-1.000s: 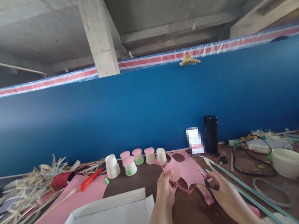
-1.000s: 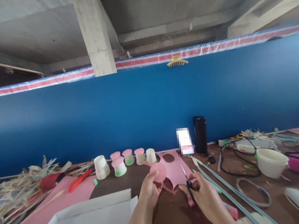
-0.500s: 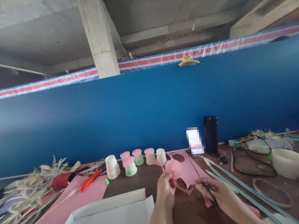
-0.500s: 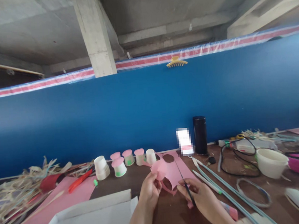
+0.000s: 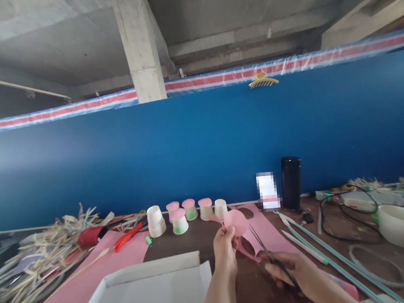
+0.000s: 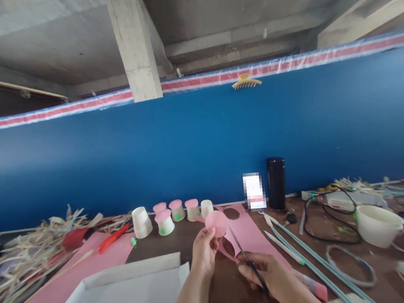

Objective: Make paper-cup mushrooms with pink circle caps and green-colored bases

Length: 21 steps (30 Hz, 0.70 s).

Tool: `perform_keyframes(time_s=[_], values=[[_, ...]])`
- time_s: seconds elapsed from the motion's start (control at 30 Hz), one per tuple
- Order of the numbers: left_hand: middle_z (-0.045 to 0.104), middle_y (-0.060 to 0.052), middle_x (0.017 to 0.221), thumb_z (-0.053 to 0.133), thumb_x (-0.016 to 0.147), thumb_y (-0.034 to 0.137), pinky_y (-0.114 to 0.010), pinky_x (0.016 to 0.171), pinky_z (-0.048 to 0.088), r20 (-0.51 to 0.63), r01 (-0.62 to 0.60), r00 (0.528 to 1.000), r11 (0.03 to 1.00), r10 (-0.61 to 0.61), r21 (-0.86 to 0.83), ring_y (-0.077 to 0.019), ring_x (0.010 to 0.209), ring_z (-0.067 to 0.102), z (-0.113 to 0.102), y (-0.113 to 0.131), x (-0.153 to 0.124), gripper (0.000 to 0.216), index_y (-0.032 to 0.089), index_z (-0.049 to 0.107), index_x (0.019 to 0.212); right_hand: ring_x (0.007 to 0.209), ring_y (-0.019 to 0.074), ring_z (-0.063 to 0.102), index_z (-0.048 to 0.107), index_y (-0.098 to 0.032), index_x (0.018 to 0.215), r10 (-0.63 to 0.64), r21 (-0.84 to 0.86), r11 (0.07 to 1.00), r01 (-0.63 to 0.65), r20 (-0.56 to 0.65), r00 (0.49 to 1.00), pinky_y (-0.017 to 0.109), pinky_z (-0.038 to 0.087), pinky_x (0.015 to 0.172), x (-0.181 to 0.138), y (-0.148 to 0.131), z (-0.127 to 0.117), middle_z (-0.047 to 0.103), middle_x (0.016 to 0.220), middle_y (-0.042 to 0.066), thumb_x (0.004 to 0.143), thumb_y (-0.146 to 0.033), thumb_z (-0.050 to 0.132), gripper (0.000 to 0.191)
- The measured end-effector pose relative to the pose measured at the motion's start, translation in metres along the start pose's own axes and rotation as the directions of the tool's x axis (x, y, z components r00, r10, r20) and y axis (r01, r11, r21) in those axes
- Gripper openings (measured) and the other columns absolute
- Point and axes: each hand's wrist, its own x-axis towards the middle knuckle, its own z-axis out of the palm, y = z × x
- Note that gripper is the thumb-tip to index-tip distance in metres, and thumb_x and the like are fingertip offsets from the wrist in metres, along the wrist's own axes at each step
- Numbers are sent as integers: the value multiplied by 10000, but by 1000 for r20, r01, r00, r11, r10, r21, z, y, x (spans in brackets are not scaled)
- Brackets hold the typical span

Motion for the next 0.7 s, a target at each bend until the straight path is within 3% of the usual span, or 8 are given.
perform_keyframes(time_s=[0.33,0.7], values=[[520,47,558,803,550,298,-160,488,353,70,37,997,999,-35,-25,-36,466,446,3,-3,-6,332,155,525,663,507,86,372,644,-152,814,-68,65,996,64,50,996,209,295,469,2,8,9,402,557,-38,670,-620,605,491],[543,31,539,817,520,319,-164,466,355,109,101,989,995,-100,-4,-36,438,433,15,-12,-15,363,152,523,653,534,95,378,628,-161,774,-135,3,991,135,12,991,222,299,492,5,9,12,419,595,-34,735,-560,575,405]])
